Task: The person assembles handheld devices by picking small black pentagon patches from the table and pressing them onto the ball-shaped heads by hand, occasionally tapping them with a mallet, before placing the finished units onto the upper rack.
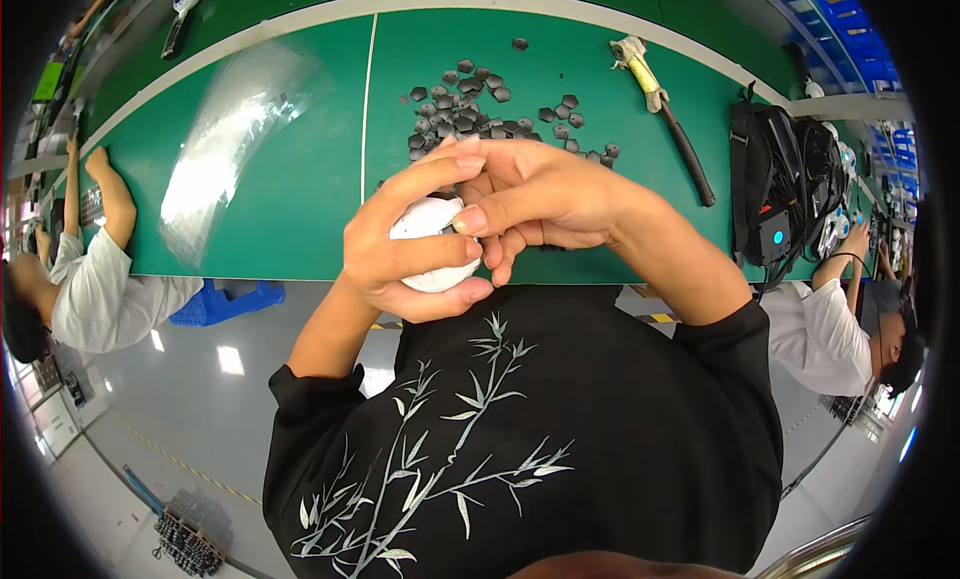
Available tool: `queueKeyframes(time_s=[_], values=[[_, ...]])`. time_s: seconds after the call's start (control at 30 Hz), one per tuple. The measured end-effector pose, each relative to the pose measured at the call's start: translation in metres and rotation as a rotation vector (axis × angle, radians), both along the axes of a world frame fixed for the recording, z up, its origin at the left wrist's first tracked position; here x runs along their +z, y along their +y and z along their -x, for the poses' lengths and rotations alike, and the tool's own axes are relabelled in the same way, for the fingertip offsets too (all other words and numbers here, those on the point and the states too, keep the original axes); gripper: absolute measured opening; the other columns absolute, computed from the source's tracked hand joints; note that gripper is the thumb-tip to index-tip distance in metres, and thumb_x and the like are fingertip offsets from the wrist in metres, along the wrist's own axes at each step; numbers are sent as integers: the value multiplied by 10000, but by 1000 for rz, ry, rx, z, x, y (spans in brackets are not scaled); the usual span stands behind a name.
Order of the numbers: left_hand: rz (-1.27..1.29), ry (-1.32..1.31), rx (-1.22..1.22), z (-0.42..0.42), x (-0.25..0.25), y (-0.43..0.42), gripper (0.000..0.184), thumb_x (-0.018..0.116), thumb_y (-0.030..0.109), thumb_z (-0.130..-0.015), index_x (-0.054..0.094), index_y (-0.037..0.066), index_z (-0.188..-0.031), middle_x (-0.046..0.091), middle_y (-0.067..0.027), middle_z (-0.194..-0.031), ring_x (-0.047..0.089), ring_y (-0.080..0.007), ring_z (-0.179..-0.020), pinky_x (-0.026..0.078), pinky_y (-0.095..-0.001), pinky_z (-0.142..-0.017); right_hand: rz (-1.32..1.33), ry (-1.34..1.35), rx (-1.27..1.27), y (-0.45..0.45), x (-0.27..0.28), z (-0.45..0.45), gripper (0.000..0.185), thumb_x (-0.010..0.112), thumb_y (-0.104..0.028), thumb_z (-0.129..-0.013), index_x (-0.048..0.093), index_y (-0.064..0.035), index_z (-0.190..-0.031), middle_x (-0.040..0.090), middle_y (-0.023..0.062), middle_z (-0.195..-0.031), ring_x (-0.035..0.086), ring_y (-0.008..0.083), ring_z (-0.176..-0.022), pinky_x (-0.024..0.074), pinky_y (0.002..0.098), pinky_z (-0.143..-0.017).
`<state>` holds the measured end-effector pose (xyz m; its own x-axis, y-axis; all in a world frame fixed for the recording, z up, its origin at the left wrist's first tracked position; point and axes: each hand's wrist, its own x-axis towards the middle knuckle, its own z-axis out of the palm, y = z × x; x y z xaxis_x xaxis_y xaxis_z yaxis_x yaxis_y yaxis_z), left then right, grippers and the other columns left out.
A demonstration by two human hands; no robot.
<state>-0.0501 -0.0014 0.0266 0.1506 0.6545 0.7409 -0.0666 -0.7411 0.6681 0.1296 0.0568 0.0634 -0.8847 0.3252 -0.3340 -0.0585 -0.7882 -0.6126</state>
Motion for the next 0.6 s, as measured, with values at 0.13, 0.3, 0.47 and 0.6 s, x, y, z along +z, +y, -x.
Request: queueKeyframes(time_s=[0.13,0.3,0.47,0.6], values=[[-19,1,53,1,-3,1,236,782,41,-603,683,63,-817,611,-195,-1098,571,-441,-1169,467,-553,-1011,-24,-52,-48,-5,4,1,309,689,-68,-863,526,70,-1086,591,132,-813,644,162,-631,605,280,-597],[-47,-69,70,-5,-10,6,174,746,60,-679,666,77,-833,607,-158,-1051,558,-449,-1185,472,-554,-1003,-3,-105,-27,4,19,2,300,662,-66,-878,496,50,-1099,613,145,-818,646,161,-606,607,292,-582],[-118,-53,211,-14,-4,4,166,739,112,-720,653,71,-856,627,-143,-1031,594,-423,-1121,524,-513,-937,13,-38,-130,-8,12,4,297,654,-76,-886,494,38,-1108,605,134,-805,634,157,-616,598,305,-582],[-192,73,250,-7,-2,2,190,736,129,-728,644,58,-879,647,-136,-1007,619,-395,-1051,550,-480,-891,-5,9,-215,-17,-5,-11,287,645,-87,-894,506,25,-1118,587,116,-791,625,162,-640,591,318,-595]])
